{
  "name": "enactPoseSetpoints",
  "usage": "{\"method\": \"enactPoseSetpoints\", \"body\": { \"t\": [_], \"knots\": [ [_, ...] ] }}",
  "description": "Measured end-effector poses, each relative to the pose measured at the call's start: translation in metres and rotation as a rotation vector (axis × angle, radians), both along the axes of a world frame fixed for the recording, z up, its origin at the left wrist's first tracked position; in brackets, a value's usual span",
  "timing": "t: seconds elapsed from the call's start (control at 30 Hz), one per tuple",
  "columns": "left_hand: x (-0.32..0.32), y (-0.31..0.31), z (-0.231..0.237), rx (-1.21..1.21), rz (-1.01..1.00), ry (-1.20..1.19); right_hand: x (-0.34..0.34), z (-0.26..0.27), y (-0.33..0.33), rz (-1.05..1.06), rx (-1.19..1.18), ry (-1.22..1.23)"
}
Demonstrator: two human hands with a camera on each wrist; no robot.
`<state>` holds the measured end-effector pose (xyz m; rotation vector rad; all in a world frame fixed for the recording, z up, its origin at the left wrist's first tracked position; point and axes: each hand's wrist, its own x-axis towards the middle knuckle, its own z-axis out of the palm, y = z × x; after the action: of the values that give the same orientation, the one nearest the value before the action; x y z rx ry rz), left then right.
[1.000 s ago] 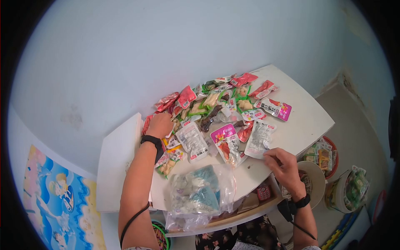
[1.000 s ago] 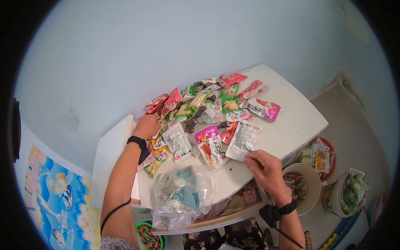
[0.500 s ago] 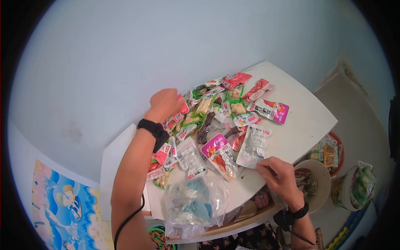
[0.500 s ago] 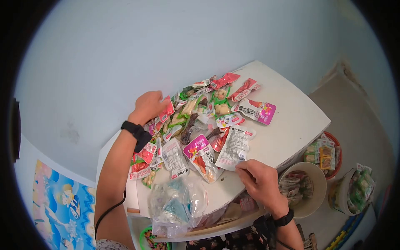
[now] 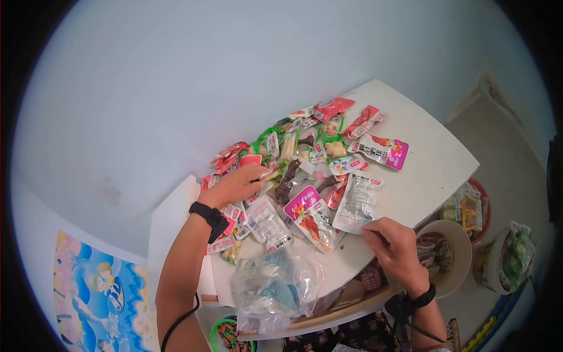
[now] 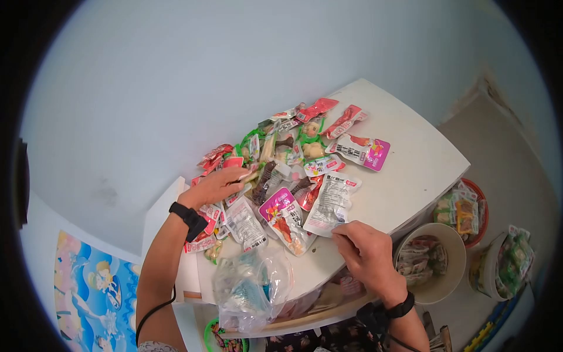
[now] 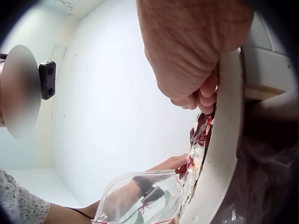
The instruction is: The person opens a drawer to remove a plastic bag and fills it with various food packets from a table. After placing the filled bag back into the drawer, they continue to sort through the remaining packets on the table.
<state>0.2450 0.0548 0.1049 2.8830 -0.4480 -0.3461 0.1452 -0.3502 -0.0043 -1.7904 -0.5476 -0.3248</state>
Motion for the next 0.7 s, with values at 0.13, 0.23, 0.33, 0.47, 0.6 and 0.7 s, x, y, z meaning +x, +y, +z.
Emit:
{"method": "enactPoseSetpoints", "body": {
  "t": [0.13,0.23,0.33,0.47,0.6,0.7],
  "knots": [
    [-0.027,0.005,0.019,0.046,-0.012,0.048,0.000,-0.003,-0.001,0.003,0.010,0.007],
    [-0.039,0.022,0.020,0.038,-0.022,0.007,-0.001,-0.001,-0.001,0.018,0.029,0.036],
    [-0.050,0.025,0.033,0.015,0.072,0.131,0.000,-0.003,0.000,0.022,0.034,0.030],
    [-0.045,0.028,0.047,0.058,0.164,0.177,-0.001,-0.001,0.000,0.020,0.024,0.050],
    [-0.010,0.013,0.041,-0.038,0.226,0.058,-0.001,-0.002,0.003,0.019,0.012,0.058],
    [0.029,-0.007,0.014,-0.192,0.233,-0.017,0.000,-0.002,0.002,0.010,0.006,0.039]
  ]
}}
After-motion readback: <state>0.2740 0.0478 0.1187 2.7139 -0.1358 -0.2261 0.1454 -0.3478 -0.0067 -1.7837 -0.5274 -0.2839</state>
